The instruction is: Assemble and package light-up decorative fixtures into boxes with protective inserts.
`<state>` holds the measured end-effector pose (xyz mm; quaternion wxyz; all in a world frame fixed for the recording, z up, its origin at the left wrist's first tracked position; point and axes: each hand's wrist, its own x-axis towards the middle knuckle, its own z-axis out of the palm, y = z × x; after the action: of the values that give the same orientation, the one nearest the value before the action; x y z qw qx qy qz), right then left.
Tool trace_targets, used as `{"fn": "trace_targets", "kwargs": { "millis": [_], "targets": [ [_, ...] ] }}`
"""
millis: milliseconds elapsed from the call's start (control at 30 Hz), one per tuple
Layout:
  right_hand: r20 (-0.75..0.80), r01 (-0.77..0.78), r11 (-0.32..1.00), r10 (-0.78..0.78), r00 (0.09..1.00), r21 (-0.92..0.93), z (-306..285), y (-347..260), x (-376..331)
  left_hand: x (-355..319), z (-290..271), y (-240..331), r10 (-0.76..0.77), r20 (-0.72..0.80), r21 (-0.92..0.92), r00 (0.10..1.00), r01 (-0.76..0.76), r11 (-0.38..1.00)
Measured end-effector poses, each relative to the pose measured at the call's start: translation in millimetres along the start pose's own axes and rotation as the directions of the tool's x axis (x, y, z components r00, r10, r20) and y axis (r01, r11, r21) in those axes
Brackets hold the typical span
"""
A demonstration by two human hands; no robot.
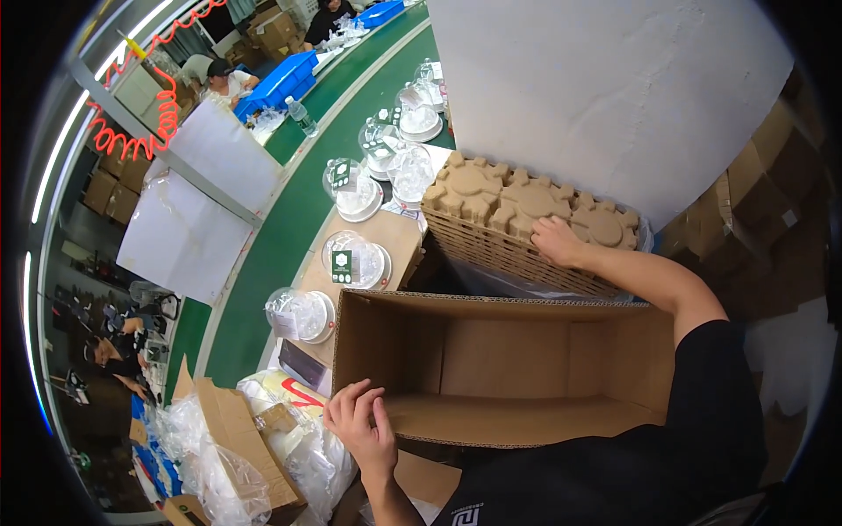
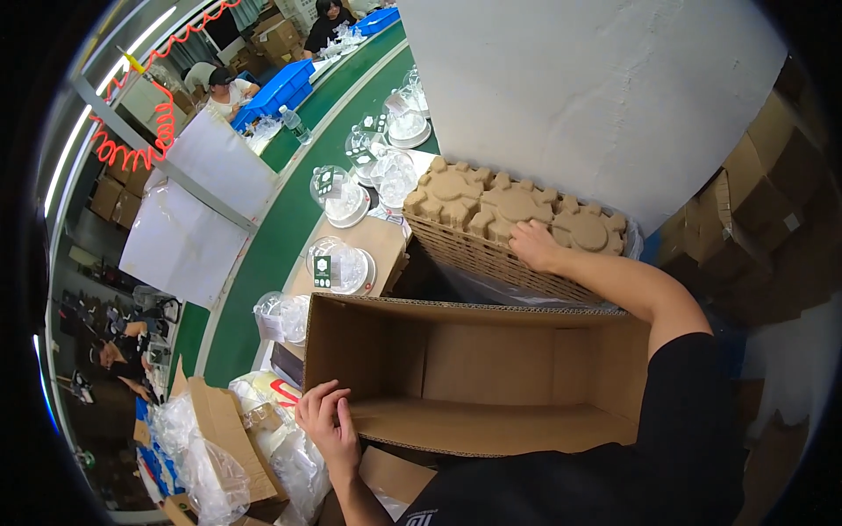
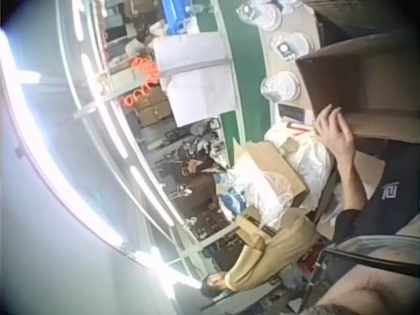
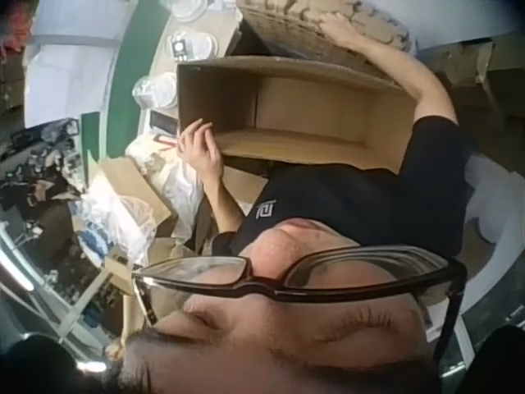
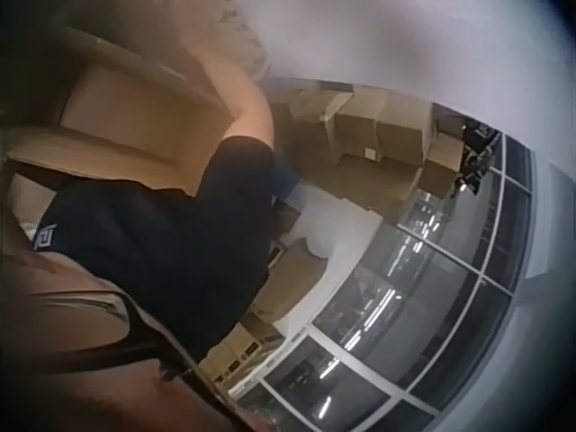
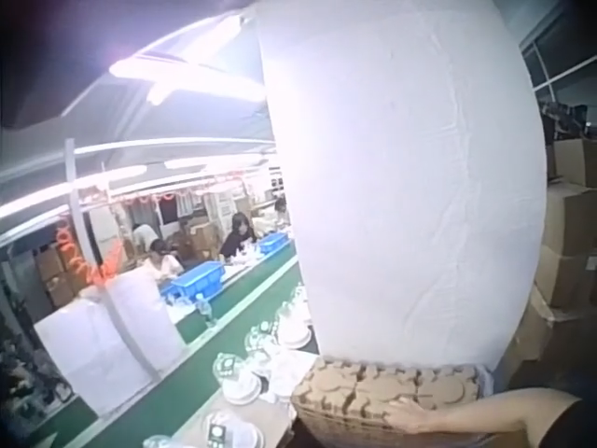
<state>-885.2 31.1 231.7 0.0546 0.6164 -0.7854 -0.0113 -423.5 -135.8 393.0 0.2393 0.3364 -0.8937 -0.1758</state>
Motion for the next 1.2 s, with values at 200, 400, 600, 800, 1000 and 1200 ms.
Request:
{"fn": "trace_targets", "kwargs": {
  "millis": [200, 400, 600, 800, 1000, 1200],
  "targets": [
    [0.048, -0.059, 0.998, 0.059, 0.997, 0.015, -29.0, 1.3, 3.1, 34.1, -18.3, 19.1, 0.197, -0.064, 0.124, 0.978, -0.188, 0.974],
    [-0.045, 0.022, 0.999, -0.024, 0.999, -0.046, -2.1, 17.9, -15.2, 175.7, -4.3, 73.0, 0.519, 0.250, -0.278, 0.817, -0.453, 0.847],
    [-0.195, -0.188, 0.903, 0.279, 0.940, 0.385, -19.9, 19.2, -40.3, 350.5, 182.1, 24.5, 0.320, 0.817, -0.007, 0.479, -0.547, 0.837],
    [0.271, -0.731, 0.496, 0.706, 0.654, 0.470, 2.5, 125.1, -154.4, 410.5, 336.6, -46.9, 0.165, 0.899, 0.206, 0.406, -0.725, 0.657],
    [0.695, -0.716, -0.232, 0.552, 0.460, 0.658, -6.1, 108.9, -216.6, 423.5, 369.6, 4.0, -0.070, 0.973, 0.122, 0.218, -0.234, 0.964],
    [0.648, -0.639, -0.312, 0.651, 0.395, 0.703, 35.2, 103.3, -193.0, 430.6, 375.1, -21.0, -0.001, 0.893, 0.089, 0.450, -0.175, 0.980]
  ]
}}
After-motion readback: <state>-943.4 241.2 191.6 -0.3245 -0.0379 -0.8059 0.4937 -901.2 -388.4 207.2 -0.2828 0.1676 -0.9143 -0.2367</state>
